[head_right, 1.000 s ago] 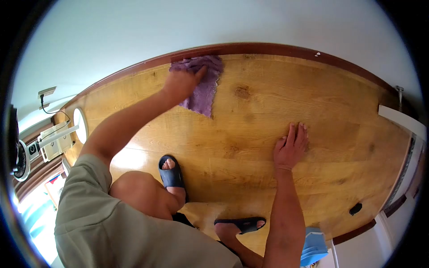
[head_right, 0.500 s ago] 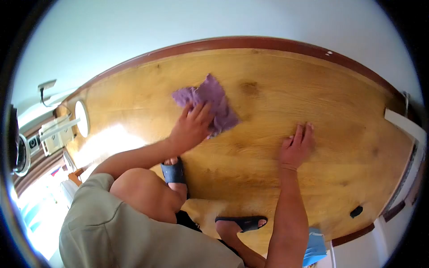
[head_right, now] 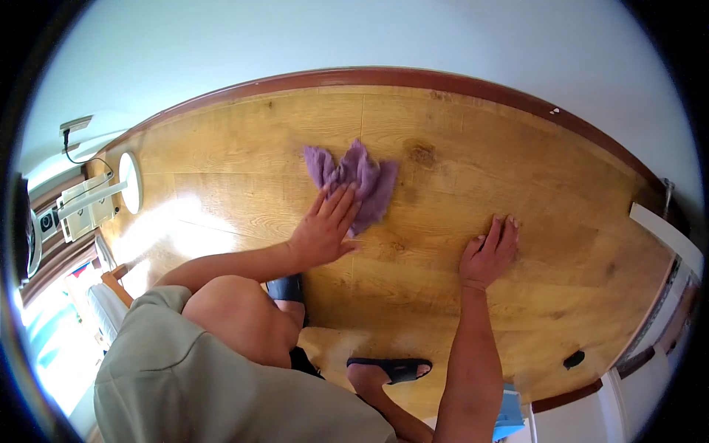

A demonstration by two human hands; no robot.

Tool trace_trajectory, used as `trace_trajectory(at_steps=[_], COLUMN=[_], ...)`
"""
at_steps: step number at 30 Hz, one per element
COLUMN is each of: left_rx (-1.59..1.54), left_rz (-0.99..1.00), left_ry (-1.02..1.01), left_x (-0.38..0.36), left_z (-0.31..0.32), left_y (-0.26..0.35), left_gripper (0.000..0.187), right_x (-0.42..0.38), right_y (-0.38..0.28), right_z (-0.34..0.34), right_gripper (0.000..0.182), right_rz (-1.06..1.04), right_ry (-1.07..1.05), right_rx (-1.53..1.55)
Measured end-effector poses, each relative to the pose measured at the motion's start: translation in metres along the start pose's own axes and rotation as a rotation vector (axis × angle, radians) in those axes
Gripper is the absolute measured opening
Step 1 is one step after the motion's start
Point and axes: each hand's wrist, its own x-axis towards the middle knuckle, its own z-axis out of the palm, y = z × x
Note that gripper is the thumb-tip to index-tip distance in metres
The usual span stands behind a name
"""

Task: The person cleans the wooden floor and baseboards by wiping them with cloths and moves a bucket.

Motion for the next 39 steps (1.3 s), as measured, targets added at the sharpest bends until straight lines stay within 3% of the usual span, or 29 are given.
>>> trace_trajectory(at_steps=[4,8,11,14,18,21,23,28,33,39], left_rx=[0.004,-0.006,-0.075,-0.053,-0.123,-0.046,-0.004,-0.153,-0.251,-0.160], left_rz=[0.013,-0.131,-0.217,-0.063,0.200,0.257,0.208,0.030,0.182,0.082], left_ry=[0.008,0.294,0.305,0.171,-0.165,-0.244,-0.123,0.053,0.180,0.251], left_x=[0.022,0.107,0.121,0.062,-0.050,-0.103,-0.110,-0.058,0.030,0.049], left_z=[0.009,-0.001,-0.008,0.008,0.025,0.036,0.035,0.037,0.026,0.010], left_y=[-0.019,-0.060,-0.059,-0.027,0.003,-0.015,-0.027,-0.008,0.031,0.025], left_gripper=[0.081,0.087,0.087,0.087,0.082,0.074,0.069,0.062,0.064,0.065], right_x=[0.002,0.000,0.002,0.003,0.000,0.000,0.000,-0.001,0.001,0.003], right_y=[-0.001,-0.003,-0.003,-0.005,-0.003,-0.002,-0.003,0.000,-0.002,-0.003], right_z=[-0.001,0.000,-0.004,-0.005,-0.003,-0.002,-0.003,-0.001,0.000,-0.001], right_gripper=[0.044,0.044,0.044,0.044,0.043,0.043,0.043,0.043,0.044,0.045], right_rz=[0.011,0.000,0.004,0.015,0.034,0.019,0.020,0.021,0.016,0.016], right_ry=[-0.025,-0.010,-0.012,-0.017,-0.023,-0.024,-0.020,-0.014,-0.008,-0.009], right_rx=[-0.021,-0.006,-0.018,-0.009,-0.021,-0.040,-0.031,-0.024,0.002,0.019])
